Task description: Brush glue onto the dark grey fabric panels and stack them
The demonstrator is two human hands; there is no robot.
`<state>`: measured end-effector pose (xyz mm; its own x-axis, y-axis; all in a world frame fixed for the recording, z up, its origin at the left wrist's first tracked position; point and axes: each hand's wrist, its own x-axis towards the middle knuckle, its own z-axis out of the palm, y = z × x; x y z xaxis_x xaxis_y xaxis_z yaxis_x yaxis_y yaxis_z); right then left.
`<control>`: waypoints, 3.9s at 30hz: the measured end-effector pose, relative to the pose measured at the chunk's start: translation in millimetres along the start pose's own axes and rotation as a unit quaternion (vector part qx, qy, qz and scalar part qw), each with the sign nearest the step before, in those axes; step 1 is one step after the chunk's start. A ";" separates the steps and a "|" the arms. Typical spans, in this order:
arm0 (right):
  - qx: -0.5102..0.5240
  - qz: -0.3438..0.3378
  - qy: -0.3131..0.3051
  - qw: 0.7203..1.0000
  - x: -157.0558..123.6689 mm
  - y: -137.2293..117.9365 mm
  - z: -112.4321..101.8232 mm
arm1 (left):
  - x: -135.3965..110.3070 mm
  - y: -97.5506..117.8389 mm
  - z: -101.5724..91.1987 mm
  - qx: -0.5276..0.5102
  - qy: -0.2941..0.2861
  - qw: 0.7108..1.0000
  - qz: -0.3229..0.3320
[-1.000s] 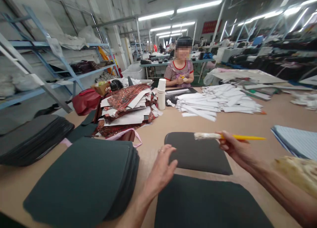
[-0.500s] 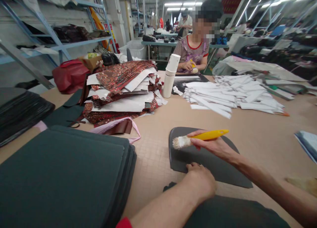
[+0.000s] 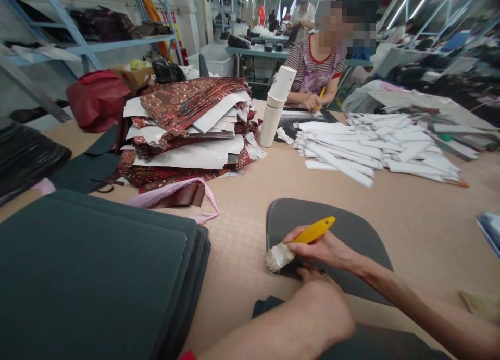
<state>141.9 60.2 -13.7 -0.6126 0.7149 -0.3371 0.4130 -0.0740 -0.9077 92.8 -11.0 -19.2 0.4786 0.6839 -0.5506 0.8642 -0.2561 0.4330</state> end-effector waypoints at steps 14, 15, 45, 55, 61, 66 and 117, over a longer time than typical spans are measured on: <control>-0.019 -0.053 0.193 0.980 58.4 -7.2 -43.9 | -21.8 -8.9 -24.7 -0.020 -0.019 0.998 0.049; -0.022 -0.057 0.198 0.978 58.2 -9.7 -46.1 | -22.4 -11.7 -27.1 -0.026 0.011 0.998 0.061; -0.047 -0.091 0.189 0.977 72.8 -0.6 -102.5 | 6.4 -53.8 -28.2 0.051 0.069 0.995 -0.048; -0.073 -0.125 0.047 0.988 75.7 5.2 -132.0 | 9.0 -54.4 -27.1 0.092 0.074 0.991 -0.058; -0.081 -0.103 0.079 0.988 42.9 31.9 -177.0 | 11.6 -57.7 -23.8 0.111 0.080 0.989 -0.050; -0.081 -0.080 0.143 0.983 -0.6 59.7 -204.5 | 10.6 -53.6 -28.7 0.133 0.079 0.986 -0.061; -0.100 0.071 0.471 0.874 -171.0 18.8 -101.8 | -7.2 -32.3 -42.9 0.157 0.036 0.986 -0.039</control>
<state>323.0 7.4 52.3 0.2416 0.9704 -0.0022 0.6070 -0.1529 -0.7799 54.8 21.7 1.4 0.4055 0.7535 -0.5174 0.9092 -0.3912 0.1429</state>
